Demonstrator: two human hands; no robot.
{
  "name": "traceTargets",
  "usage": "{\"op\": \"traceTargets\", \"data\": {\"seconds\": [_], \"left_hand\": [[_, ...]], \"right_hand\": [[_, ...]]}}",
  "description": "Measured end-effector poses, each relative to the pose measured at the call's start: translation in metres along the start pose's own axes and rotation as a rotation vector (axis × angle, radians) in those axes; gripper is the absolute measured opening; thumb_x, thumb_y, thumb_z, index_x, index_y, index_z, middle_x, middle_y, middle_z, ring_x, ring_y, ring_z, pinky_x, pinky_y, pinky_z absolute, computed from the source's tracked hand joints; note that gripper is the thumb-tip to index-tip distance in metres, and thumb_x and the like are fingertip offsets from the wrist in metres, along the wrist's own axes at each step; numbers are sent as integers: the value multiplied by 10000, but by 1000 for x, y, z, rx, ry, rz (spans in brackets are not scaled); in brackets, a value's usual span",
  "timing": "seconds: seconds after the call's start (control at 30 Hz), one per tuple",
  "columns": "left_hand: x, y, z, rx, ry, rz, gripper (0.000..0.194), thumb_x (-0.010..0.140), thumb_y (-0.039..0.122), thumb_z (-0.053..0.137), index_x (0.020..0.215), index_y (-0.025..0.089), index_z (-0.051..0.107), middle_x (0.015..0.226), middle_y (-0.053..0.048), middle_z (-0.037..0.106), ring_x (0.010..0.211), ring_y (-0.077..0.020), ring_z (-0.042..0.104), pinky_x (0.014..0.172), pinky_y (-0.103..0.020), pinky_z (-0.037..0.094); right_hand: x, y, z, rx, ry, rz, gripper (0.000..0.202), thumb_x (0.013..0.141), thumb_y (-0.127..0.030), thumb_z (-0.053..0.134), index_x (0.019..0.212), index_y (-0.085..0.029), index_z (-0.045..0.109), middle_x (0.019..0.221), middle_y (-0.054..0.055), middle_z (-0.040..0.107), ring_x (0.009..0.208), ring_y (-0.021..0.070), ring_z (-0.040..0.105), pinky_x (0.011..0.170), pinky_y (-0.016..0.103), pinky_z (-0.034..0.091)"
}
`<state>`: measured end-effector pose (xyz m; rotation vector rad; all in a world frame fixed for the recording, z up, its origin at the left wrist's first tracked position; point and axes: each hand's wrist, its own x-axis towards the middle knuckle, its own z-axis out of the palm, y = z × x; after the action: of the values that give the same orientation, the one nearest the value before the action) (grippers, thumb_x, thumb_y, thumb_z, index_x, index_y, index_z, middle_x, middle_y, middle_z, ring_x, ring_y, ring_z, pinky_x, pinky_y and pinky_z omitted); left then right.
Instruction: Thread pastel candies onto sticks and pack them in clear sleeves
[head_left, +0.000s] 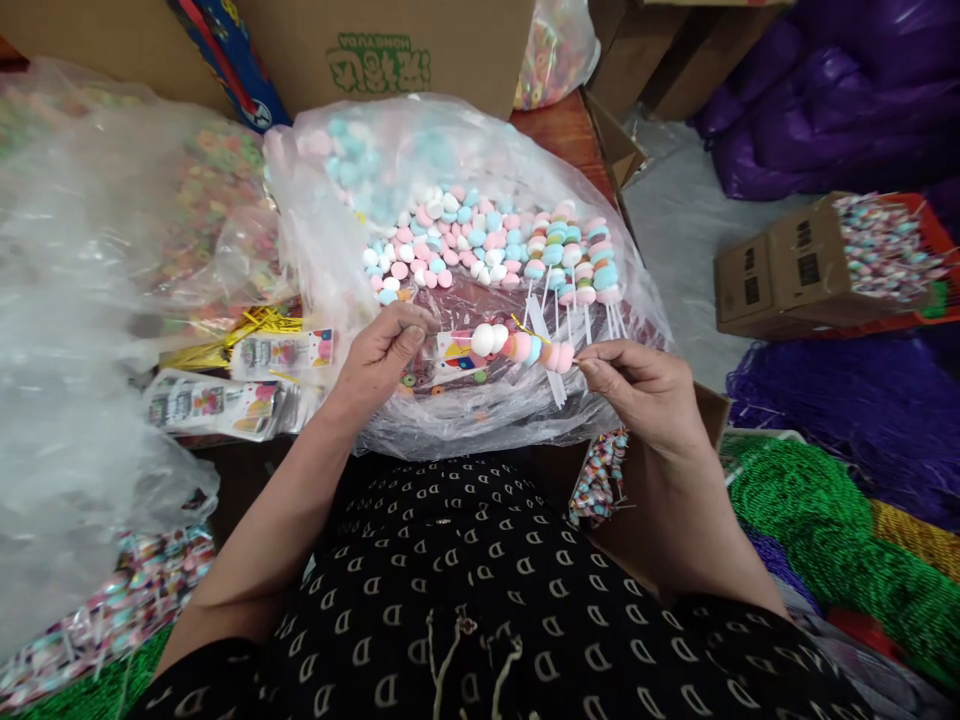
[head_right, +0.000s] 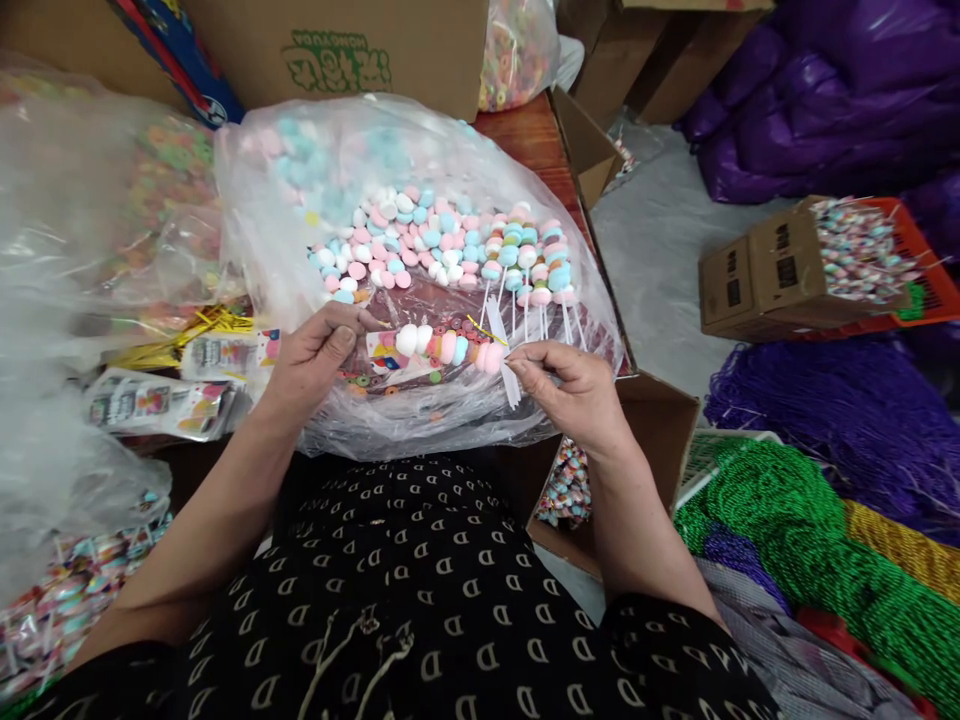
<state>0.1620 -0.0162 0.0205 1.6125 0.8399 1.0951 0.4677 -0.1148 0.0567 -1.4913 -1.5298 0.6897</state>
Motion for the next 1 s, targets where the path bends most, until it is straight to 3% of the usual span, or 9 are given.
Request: {"op": "traceTargets", "data": {"seconds": [0.17, 0.37, 0.47, 0.63, 0.83, 1.0], "left_hand": [[2, 5, 4, -16, 37, 0, 312, 975, 527, 643, 879, 237, 705, 1002, -53, 695, 648, -120, 545, 613, -273, 503], [5, 13, 4, 195, -67, 83, 338, 1006, 527, 575, 853, 239, 665, 995, -71, 710, 904, -206, 636, 852, -362, 548], [6, 16, 3, 317, -91, 173, 322, 1025, 478, 545, 840, 236, 648, 954, -65, 700, 945, -217, 650, 884, -375, 538], [5, 16, 1, 498, -77, 243, 257, 1027, 408, 523, 885, 244, 661, 1034, -70, 698, 1007, -220, 652, 870, -364, 540], [4, 14, -1, 513, -29, 255, 84, 906, 350, 669, 891, 271, 695, 1060, -57, 709, 1057, -263, 636, 933, -432, 506], [3, 16, 2, 544, -44, 302, 63, 890, 293, 649, 882, 281, 710, 1044, -51, 718, 1068, -270, 634, 951, -455, 485]], "right_hand": [[-3, 0, 3, -22, 5, -8, 163, 875, -415, 789, 862, -252, 782, 792, 16, 778, 699, 169, 695, 657, 303, 559], [-2, 2, 5, -38, -38, -46, 80, 888, -326, 765, 873, -247, 765, 800, 16, 761, 720, 166, 688, 681, 300, 537], [2, 0, 4, -53, -51, -69, 80, 891, -315, 758, 848, -247, 752, 802, 14, 746, 744, 167, 681, 699, 304, 532], [5, 1, 5, -56, -48, -67, 134, 890, -374, 771, 820, -260, 758, 787, 14, 752, 722, 180, 684, 673, 320, 541], [2, 5, 9, -63, -43, -84, 263, 912, -529, 745, 829, -284, 793, 774, 26, 787, 693, 200, 725, 665, 341, 585], [2, 3, 11, -111, -119, -110, 376, 933, -613, 684, 784, -281, 780, 717, 16, 772, 619, 173, 692, 617, 306, 553]]}}
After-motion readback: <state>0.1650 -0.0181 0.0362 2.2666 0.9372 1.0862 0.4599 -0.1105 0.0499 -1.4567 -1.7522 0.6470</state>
